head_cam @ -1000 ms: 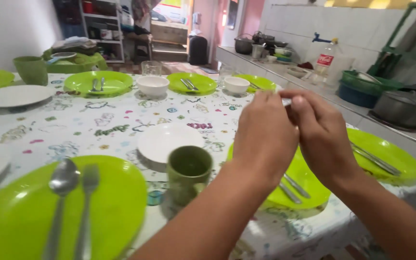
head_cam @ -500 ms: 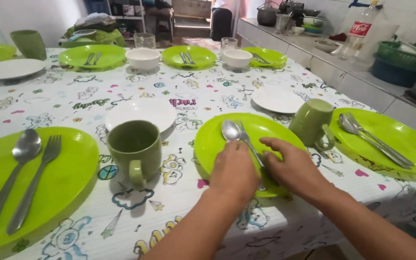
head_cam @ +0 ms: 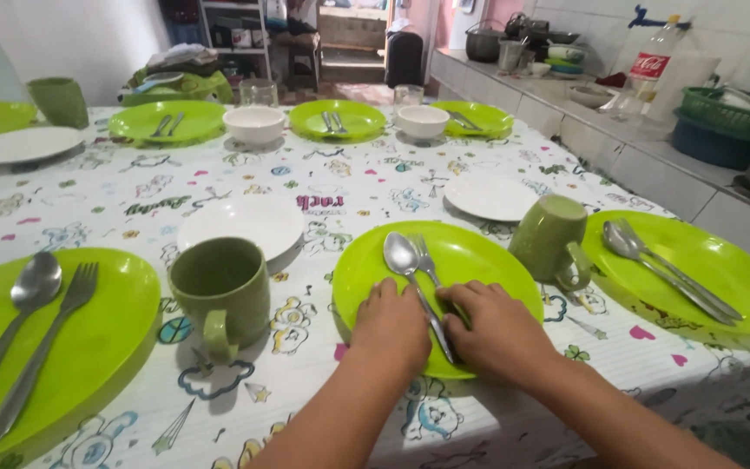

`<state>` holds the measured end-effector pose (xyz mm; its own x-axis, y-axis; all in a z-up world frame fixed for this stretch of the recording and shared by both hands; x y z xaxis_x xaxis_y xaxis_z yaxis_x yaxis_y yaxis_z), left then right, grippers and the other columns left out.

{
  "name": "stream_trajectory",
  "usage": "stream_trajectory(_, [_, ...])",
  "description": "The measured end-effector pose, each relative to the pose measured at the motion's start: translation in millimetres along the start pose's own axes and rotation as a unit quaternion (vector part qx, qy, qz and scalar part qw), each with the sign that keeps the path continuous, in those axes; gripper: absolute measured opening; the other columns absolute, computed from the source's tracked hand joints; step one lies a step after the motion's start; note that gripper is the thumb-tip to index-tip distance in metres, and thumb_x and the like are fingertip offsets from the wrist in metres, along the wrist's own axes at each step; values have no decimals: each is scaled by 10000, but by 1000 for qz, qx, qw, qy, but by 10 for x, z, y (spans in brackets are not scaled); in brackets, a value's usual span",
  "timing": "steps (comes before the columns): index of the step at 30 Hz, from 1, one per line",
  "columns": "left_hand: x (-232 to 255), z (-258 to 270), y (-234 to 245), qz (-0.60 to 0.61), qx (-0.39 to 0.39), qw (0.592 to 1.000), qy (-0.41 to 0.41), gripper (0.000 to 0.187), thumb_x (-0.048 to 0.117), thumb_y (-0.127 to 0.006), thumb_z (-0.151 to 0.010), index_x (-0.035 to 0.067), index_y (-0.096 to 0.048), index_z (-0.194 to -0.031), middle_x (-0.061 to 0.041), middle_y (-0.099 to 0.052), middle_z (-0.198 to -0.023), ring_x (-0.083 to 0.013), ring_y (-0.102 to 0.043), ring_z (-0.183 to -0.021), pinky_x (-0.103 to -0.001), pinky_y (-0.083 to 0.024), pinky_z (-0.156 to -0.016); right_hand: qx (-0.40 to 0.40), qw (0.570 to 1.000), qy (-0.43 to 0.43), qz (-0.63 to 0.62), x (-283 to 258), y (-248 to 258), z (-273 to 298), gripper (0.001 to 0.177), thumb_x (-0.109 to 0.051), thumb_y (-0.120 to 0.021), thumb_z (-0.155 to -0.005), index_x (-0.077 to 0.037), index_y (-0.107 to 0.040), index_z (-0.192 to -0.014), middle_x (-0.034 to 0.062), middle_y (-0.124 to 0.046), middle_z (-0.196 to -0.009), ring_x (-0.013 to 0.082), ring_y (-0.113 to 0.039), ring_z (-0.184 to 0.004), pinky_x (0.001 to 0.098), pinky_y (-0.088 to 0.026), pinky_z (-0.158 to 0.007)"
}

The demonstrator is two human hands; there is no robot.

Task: The person is setting a dining table with plates, cutlery, and cups.

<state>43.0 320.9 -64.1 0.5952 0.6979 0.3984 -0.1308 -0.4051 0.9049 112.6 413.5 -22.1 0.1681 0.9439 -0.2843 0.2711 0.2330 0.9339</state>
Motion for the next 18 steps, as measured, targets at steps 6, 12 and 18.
stream_trajectory(6, [-14,-48,-57,-21,17,1000,3,425,276,-634,-957,33,-565,-1300,-213,-490,-1382,-372,-448,-1344,-481,-392,-1087,-7,999,-28,16,33,-10,-97,386,-302,-616,-878,-208,-694,-1244,34,-682,-1112,253,-589,-1148,455,-436,-998])
stream_trajectory(12, [-27,-35,-72,-23,2,1000,14,436,261,-610,-969,30,-552,-1335,-206,-491,-1404,-357,-445,-1371,-466,-391,-1106,8,999,-49,-12,135,-33,-260,252,-311,-602,-915,-162,-753,-1052,70,-702,-1089,289,-627,-1107,439,-492,-982])
stream_trajectory(18, [9,-34,-87,-48,15,999,7,478,203,-603,-935,22,-517,-1370,-228,-454,-1438,-379,-410,-1385,-484,-378,-1097,35,998,-43,-4,134,-30,-295,222,-288,-649,-883,-151,-751,-1026,82,-700,-1076,303,-629,-1088,450,-496,-958])
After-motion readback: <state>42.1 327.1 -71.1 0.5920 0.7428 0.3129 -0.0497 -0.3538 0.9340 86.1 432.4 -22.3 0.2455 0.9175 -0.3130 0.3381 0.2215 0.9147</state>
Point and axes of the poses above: each hand's wrist, its own z-axis away from the middle knuckle, its own y-axis out of the back of the hand, x = y × z, the point moved 10 cm from there along -z, towards the middle knuckle
